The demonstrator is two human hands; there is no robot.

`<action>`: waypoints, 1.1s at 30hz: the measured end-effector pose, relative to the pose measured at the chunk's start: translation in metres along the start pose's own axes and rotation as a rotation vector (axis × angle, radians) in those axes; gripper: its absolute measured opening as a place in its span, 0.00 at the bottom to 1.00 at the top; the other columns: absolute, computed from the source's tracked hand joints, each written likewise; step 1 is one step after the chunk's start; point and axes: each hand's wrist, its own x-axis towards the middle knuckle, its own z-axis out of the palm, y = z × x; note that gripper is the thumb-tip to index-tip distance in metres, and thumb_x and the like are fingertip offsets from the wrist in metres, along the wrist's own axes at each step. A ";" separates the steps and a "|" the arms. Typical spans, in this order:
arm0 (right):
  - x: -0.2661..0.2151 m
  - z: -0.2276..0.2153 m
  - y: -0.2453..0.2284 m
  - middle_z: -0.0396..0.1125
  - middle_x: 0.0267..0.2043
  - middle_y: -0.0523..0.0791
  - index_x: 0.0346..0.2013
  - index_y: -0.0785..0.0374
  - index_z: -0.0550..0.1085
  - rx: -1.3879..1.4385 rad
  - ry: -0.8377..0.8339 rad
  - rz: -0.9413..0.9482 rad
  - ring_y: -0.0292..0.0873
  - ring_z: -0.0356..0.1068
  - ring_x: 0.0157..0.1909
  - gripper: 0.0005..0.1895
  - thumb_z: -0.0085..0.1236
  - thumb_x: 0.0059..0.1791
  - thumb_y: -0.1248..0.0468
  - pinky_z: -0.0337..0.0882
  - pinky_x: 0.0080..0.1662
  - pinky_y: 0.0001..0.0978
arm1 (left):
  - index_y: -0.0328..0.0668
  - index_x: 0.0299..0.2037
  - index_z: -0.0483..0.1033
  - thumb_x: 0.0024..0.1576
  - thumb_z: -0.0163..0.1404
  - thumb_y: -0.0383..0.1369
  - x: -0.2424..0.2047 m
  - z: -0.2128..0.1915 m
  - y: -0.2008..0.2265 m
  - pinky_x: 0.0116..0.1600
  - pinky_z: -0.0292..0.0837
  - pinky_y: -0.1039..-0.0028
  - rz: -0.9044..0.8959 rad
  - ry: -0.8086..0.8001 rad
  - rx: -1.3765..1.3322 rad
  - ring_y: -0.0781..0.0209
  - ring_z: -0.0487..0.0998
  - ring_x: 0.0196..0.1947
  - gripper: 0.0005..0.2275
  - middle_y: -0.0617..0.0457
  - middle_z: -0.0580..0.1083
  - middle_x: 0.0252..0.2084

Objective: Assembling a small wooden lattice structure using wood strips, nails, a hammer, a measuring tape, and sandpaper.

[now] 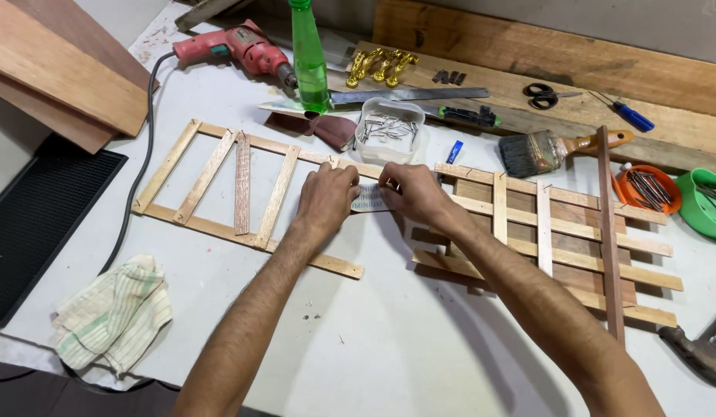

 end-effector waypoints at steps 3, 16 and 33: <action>0.014 0.021 0.016 0.74 0.37 0.50 0.38 0.63 0.78 -0.203 -0.022 -0.063 0.47 0.74 0.41 0.05 0.63 0.49 0.67 0.77 0.45 0.42 | 0.40 0.43 0.81 0.58 0.57 0.38 0.005 0.017 -0.014 0.52 0.71 0.58 0.057 0.033 0.148 0.54 0.73 0.47 0.10 0.47 0.78 0.41; 0.019 0.018 0.003 0.70 0.41 0.49 0.35 0.66 0.80 -0.277 -0.178 0.041 0.45 0.73 0.40 0.07 0.54 0.53 0.69 0.79 0.44 0.38 | 0.41 0.46 0.81 0.60 0.57 0.41 0.018 0.011 -0.012 0.57 0.71 0.58 -0.009 -0.160 0.209 0.55 0.73 0.52 0.12 0.47 0.79 0.44; -0.122 -0.132 0.025 0.73 0.39 0.50 0.48 0.60 0.79 -0.213 0.236 0.011 0.53 0.74 0.44 0.14 0.63 0.51 0.57 0.74 0.46 0.46 | 0.42 0.35 0.80 0.59 0.60 0.40 0.059 -0.025 0.113 0.44 0.73 0.61 0.535 0.232 0.069 0.55 0.72 0.39 0.10 0.52 0.73 0.34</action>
